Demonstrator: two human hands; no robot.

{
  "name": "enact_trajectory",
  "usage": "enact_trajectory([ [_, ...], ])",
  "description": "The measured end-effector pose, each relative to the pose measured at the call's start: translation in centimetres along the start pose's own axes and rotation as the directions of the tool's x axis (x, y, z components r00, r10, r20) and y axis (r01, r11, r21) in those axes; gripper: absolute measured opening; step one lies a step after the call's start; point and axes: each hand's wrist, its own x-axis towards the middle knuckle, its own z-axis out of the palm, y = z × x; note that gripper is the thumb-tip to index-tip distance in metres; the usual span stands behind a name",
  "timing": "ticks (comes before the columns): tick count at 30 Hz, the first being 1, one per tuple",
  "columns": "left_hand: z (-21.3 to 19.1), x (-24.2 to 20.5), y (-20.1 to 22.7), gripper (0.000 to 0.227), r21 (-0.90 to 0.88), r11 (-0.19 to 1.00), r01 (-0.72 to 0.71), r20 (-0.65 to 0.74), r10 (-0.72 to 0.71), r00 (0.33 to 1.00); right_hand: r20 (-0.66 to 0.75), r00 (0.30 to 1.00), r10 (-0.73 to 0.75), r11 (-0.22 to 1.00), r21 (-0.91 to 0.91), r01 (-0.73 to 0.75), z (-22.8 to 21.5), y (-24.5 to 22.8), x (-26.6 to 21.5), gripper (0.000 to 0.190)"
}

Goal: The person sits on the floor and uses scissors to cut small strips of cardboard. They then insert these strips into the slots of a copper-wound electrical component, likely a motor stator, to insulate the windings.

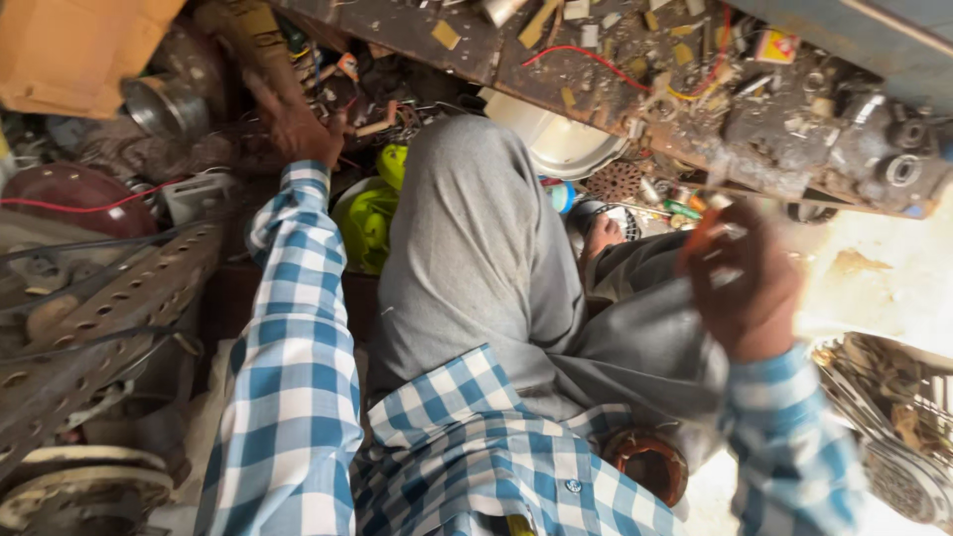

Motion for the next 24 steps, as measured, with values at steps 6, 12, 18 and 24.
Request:
enact_trajectory([
  [6, 1.6, 3.2, -1.3, 0.045, 0.458, 0.845, 0.275, 0.342, -0.454, 0.823, 0.134, 0.990, 0.048, 0.988, 0.141, -0.067, 1.2, -5.1, -5.5, 0.065],
  [12, -7.7, 3.7, -7.1, 0.070, -0.139, 0.990, 0.021, -0.300, -0.063, 0.952, 0.212, 0.946, 0.245, 0.859, 0.405, -0.313, 0.6, -4.2, -8.9, 0.067],
  [18, -20.8, -5.2, -2.9, 0.074, -0.358, 0.863, -0.356, -0.551, 0.112, 0.827, 0.432, 0.888, 0.155, 0.744, 0.540, -0.393, 0.8, -2.5, -10.2, 0.069],
  [24, -31.7, -15.0, 6.0, 0.061, -0.661, 0.530, -0.531, -0.425, 0.319, 0.847, 0.430, 0.903, -0.003, 0.663, 0.677, -0.320, -1.0, -3.2, -11.6, 0.060],
])
